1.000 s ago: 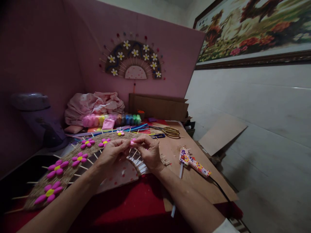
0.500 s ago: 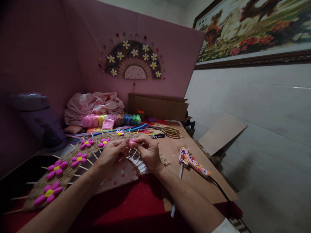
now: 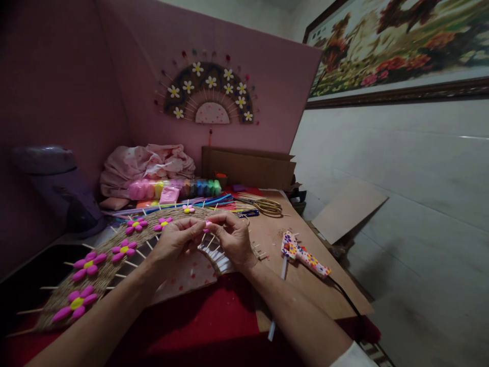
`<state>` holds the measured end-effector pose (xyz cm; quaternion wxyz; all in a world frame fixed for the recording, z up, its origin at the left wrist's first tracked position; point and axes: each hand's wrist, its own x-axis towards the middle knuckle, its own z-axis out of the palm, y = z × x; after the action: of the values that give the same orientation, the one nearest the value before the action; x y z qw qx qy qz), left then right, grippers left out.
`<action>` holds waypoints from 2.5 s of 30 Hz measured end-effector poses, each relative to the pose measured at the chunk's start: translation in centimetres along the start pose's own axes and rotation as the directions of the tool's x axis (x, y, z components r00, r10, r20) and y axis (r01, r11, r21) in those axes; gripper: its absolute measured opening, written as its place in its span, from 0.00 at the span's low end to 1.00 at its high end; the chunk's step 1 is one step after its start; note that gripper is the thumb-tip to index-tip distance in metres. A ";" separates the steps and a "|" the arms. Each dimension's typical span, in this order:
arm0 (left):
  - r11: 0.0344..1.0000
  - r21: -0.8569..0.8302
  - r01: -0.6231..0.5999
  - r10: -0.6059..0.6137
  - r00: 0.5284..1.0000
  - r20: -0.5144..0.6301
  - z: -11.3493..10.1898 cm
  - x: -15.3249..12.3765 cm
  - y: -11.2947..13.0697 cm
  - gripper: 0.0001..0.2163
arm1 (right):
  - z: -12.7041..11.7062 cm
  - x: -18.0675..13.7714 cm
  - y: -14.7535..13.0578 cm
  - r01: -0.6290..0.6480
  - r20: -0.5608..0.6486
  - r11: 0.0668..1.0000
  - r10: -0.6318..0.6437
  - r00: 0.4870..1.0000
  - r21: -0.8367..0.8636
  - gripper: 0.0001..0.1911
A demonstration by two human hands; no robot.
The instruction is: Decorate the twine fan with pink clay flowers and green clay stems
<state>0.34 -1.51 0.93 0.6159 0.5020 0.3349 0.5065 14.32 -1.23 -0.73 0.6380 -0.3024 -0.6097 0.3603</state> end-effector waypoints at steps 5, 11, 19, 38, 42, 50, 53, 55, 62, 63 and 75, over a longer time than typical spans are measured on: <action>1.000 -0.010 0.006 -0.006 1.000 0.028 -0.1 -0.1 0.1 0.18 | 0.1 0.0 -0.1 0.021 -0.024 1.000 -0.021 0.999 0.007 0.04; 0.999 -0.028 0.016 -0.016 1.000 0.018 0.0 -0.1 0.2 0.17 | -0.1 -0.1 0.3 -0.006 0.010 1.000 0.005 1.000 0.008 0.05; 1.000 -0.018 0.008 -0.008 1.000 0.022 0.0 -0.1 0.0 0.16 | 0.0 -0.2 0.1 -0.045 0.015 0.998 0.044 0.999 0.048 0.06; 0.997 -0.063 0.047 -0.044 0.998 0.052 0.0 0.1 0.0 0.18 | 0.3 -0.1 -0.5 -0.045 -0.026 0.996 0.047 0.999 0.077 0.06; 0.995 -0.083 0.048 -0.046 0.999 0.030 0.1 0.0 0.0 0.18 | 0.4 -0.2 -0.6 -0.051 -0.015 0.997 0.052 0.999 0.063 0.07; 0.998 -0.063 0.030 -0.027 0.998 0.052 0.0 0.2 0.0 0.19 | 0.3 -0.3 -0.3 -0.025 0.001 0.998 0.025 1.000 0.065 0.05; 0.996 -0.077 0.047 -0.045 0.998 0.035 0.1 0.1 -0.1 0.19 | 0.3 -0.3 -0.2 -0.026 -0.005 0.998 0.027 1.000 0.060 0.05; 0.997 -0.070 0.044 -0.041 0.999 0.035 0.1 0.1 -0.1 0.19 | 0.2 -0.3 -0.2 -0.016 -0.013 0.999 0.017 1.000 0.033 0.05; 0.999 -0.041 0.020 -0.018 0.999 0.040 0.1 -0.1 0.2 0.17 | 0.0 -0.2 -0.1 -0.039 0.002 0.999 0.039 0.999 0.001 0.07; 0.999 -0.040 0.019 -0.017 0.999 0.040 0.1 0.0 0.2 0.17 | 0.0 -0.2 -0.1 -0.028 0.001 1.000 0.028 1.000 -0.010 0.06; 1.000 -0.023 0.021 -0.021 0.999 0.031 0.1 -0.1 0.2 0.17 | -0.2 -0.1 0.2 0.022 0.001 0.997 -0.022 1.000 -0.079 0.05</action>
<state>0.41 -1.65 1.11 0.6322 0.4989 0.3246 0.4961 14.53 -1.18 -1.00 0.6293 -0.3206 -0.6269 0.3289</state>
